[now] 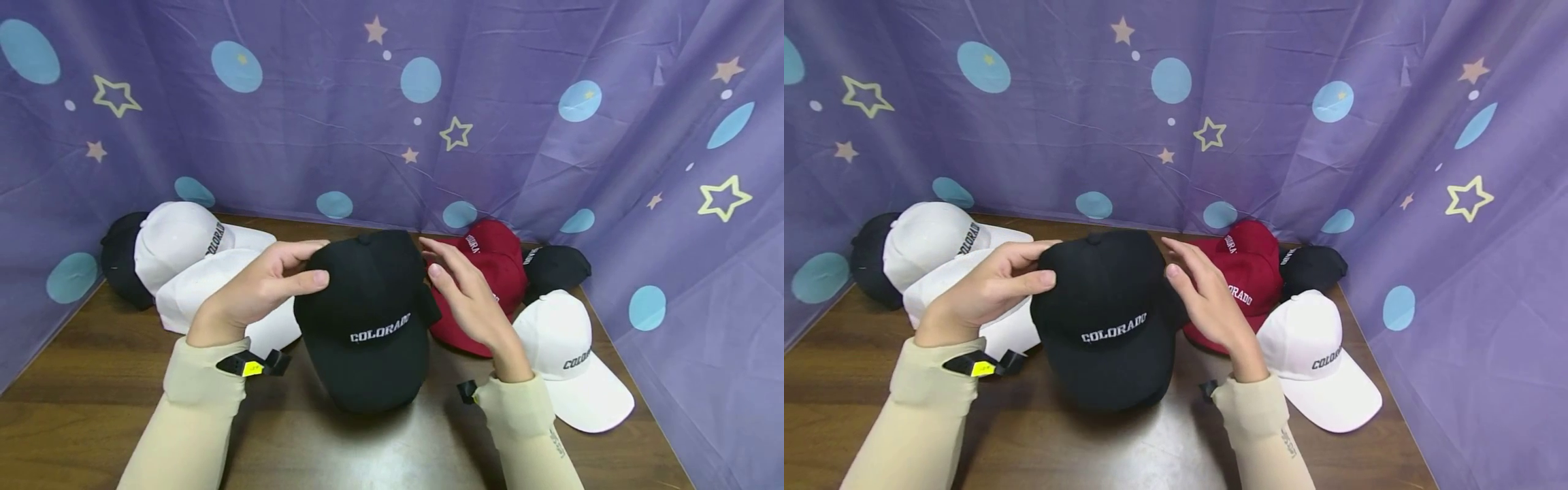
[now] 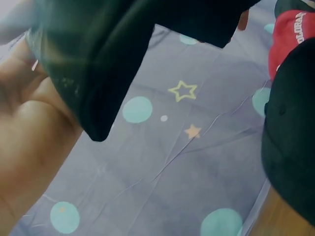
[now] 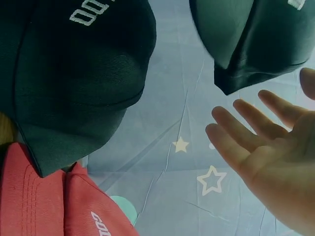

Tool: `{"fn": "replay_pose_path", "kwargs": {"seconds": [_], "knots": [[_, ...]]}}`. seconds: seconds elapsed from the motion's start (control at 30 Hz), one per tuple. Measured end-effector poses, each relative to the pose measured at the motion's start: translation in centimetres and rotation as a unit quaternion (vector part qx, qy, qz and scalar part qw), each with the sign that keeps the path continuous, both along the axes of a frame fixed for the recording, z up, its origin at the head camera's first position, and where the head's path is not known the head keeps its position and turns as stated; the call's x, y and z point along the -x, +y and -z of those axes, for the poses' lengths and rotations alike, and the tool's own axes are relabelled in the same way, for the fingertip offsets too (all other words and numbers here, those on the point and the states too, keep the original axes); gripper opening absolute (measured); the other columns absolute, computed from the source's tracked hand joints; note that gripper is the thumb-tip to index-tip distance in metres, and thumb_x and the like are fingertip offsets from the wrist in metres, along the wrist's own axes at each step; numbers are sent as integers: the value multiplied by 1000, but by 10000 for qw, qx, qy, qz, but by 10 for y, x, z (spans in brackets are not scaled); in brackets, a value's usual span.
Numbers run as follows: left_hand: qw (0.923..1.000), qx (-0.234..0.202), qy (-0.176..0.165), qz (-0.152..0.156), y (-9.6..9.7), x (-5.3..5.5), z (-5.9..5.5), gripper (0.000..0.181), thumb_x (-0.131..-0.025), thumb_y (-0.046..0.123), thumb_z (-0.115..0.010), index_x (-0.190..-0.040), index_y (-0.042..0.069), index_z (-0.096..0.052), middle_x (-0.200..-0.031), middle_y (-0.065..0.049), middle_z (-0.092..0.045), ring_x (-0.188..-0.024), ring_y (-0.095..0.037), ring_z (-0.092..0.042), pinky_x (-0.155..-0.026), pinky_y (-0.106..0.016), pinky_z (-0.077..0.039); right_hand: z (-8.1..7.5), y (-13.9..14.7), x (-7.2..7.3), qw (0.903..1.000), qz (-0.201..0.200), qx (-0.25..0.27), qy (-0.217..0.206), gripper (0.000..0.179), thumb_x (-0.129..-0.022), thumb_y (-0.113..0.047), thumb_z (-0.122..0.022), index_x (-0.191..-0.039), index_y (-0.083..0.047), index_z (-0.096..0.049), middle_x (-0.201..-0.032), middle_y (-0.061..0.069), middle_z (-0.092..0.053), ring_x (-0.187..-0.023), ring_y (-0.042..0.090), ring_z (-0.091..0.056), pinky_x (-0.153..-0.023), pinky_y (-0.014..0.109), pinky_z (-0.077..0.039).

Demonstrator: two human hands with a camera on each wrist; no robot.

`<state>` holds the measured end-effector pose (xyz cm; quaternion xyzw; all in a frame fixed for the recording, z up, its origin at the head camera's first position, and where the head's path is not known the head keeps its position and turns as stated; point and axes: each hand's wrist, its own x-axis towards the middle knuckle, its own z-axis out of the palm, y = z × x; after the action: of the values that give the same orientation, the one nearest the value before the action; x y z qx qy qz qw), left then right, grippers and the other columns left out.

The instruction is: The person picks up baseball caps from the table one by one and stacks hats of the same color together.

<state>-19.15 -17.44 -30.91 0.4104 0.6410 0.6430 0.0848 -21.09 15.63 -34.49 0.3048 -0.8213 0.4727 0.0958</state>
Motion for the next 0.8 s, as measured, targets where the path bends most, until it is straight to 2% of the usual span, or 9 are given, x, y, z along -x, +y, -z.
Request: {"fn": "replay_pose_path", "kwargs": {"seconds": [0.13, 0.23, 0.33, 0.43, 0.57, 0.67, 0.8], "knots": [[9990, 82, 1, 430, 5, 0, 3, 32, -103, -7, -54, -132, -1, -68, -123, -12, -67, -116, -26, -64, -98, -39, -58, 0, 3, -1, 9992, -280, 97, -261, 49, -110, -25, -53, -159, -22, -50, -155, -5, -54, -140, 19, -53, -116, 40, -46], [9981, 190, 41, 580, 8, 2, 7, 31, -103, -6, -56, -130, 0, -69, -125, -11, -68, -119, -26, -63, -99, -38, -57, -1, 6, -2, 9968, -571, 179, -523, 47, -110, -25, -53, -156, -18, -53, -150, -2, -58, -136, 17, -56, -116, 35, -45], [9974, 355, 67, 616, 10, 4, 11, 29, -103, -5, -58, -128, 1, -71, -124, -12, -68, -119, -26, -62, -101, -37, -55, -1, 10, -2, 9928, -924, 309, -695, 43, -108, -21, -55, -150, -13, -59, -140, 2, -65, -127, 20, -62, -112, 32, -49], [9966, 523, 47, 632, 12, 7, 14, 27, -102, -4, -59, -124, 2, -72, -118, -12, -68, -115, -26, -62, -101, -36, -54, 0, 13, -2, 9891, -1218, 414, -713, 35, -104, -17, -60, -138, -11, -66, -122, 5, -70, -106, 24, -69, -98, 32, -56], [9953, 638, -45, 733, 12, 11, 17, 23, -103, -3, -59, -122, 1, -72, -112, -11, -66, -108, -26, -62, -97, -36, -55, 2, 15, -2, 9830, -1548, 608, -779, 16, -99, -13, -66, -115, -11, -69, -95, 6, -68, -78, 25, -66, -76, 32, -58], [9942, 729, -157, 778, 10, 13, 19, 24, -103, -2, -59, -124, -1, -70, -116, -11, -67, -110, -25, -65, -97, -36, -56, 3, 15, -1, 9789, -1716, 694, -863, 6, -99, -11, -68, -105, -9, -67, -87, 7, -66, -71, 25, -63, -71, 33, -57], [9923, 939, -410, 694, 9, 16, 23, 24, -105, 1, -59, -126, -1, -69, -118, -11, -71, -110, -24, -68, -98, -36, -57, 4, 13, 2, 9806, -1559, 650, -997, 4, -102, -10, -67, -99, -8, -65, -82, 7, -65, -69, 25, -64, -71, 33, -57]]}}
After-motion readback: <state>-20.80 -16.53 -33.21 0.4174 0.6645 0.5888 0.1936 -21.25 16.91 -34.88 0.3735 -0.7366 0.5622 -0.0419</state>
